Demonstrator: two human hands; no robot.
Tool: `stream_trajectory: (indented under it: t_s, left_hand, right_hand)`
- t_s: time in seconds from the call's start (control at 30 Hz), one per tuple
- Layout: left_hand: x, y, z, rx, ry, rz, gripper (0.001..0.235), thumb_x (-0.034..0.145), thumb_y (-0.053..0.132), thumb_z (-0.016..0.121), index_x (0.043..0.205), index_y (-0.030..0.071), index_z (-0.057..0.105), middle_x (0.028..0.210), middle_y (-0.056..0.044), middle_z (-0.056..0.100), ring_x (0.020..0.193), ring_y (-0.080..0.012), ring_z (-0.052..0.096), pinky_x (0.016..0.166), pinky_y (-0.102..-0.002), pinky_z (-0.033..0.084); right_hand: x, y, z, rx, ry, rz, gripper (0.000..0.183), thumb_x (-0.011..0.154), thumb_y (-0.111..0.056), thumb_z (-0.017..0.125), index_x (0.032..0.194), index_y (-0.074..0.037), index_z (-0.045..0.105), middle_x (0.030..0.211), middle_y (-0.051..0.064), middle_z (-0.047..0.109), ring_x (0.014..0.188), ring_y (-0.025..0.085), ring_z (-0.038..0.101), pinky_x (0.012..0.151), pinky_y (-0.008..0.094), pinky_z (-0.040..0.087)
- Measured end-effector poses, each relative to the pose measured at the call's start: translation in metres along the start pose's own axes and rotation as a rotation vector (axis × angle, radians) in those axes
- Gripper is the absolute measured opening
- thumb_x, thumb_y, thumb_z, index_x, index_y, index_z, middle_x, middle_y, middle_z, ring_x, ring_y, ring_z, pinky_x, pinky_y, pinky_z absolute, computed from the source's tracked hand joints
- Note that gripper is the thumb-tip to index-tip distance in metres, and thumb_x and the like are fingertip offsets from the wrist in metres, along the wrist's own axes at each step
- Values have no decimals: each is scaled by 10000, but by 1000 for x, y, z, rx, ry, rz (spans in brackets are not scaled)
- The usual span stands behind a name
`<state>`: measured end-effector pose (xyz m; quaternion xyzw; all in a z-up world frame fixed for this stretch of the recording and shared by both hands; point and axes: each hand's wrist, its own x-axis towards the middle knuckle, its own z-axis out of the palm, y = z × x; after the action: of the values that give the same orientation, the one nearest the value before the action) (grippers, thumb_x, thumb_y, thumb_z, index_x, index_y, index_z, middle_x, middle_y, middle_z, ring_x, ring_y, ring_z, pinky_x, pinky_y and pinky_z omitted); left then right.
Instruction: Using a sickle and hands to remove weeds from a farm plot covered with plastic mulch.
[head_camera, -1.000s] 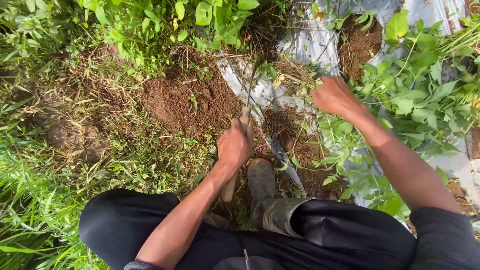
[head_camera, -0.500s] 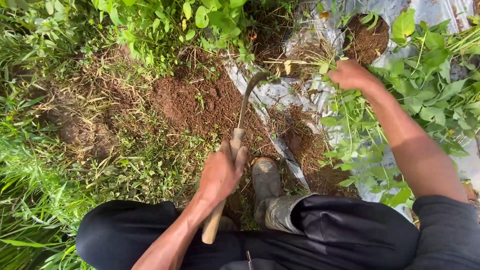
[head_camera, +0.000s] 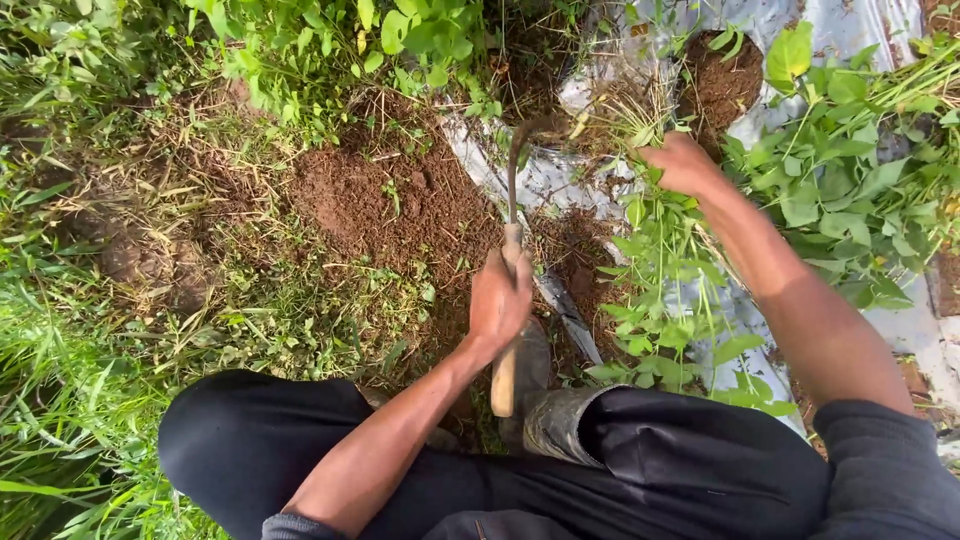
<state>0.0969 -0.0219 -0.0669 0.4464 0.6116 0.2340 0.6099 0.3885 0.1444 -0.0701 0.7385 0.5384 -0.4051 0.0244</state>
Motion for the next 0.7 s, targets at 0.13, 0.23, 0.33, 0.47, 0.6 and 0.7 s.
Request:
stream_trajectory:
  t_s: [0.13,0.23,0.33,0.47,0.6,0.7]
  left_hand:
    - [-1,9,0,-29,111,4,287,1084,258,367,1052,1,492,667,-104,575,497,-194,525,470,-351,470]
    - [0,-4,6,41,4,-21,278,1078,243,378,1044,-3,502,652,-100,590,477,-198,529,462,-355,479]
    - [1,15,8,-17,95,-38,286,1082,258,369,1045,10,505,651,-93,586,475,-185,544,451,-334,492]
    - [13,-6,26,-48,23,-117,303,1096,270,366,1028,20,522,625,-103,579,449,-178,530,430,-336,506]
    - [21,2,28,30,-7,-54,303,1100,240,358,1000,4,520,620,-122,570,453,-206,521,430,-351,508]
    - [24,-6,27,35,-58,-3,341,1096,256,352,977,-8,532,615,-127,583,448,-209,555,411,-340,520]
  right_hand:
    - [16,17,4,37,0,-27,252,1109,-210,510,1088,40,534,828,49,378,642,195,413,572,375,365]
    - [3,0,4,79,20,-12,223,1097,-194,514,1103,28,527,833,44,401,631,172,423,551,337,367]
    - [8,3,7,119,38,21,193,1089,-183,516,1095,10,530,823,34,405,629,159,434,552,326,358]
    - [-14,-23,4,112,4,-31,198,1086,-202,502,1039,-11,527,799,12,380,582,145,391,531,308,341]
    - [-36,-41,2,89,-20,-22,234,1089,-182,489,1072,43,550,784,20,401,554,143,390,519,312,360]
    - [-43,-52,2,99,-3,-43,229,1085,-188,505,1044,29,569,752,-1,405,516,134,397,494,307,358]
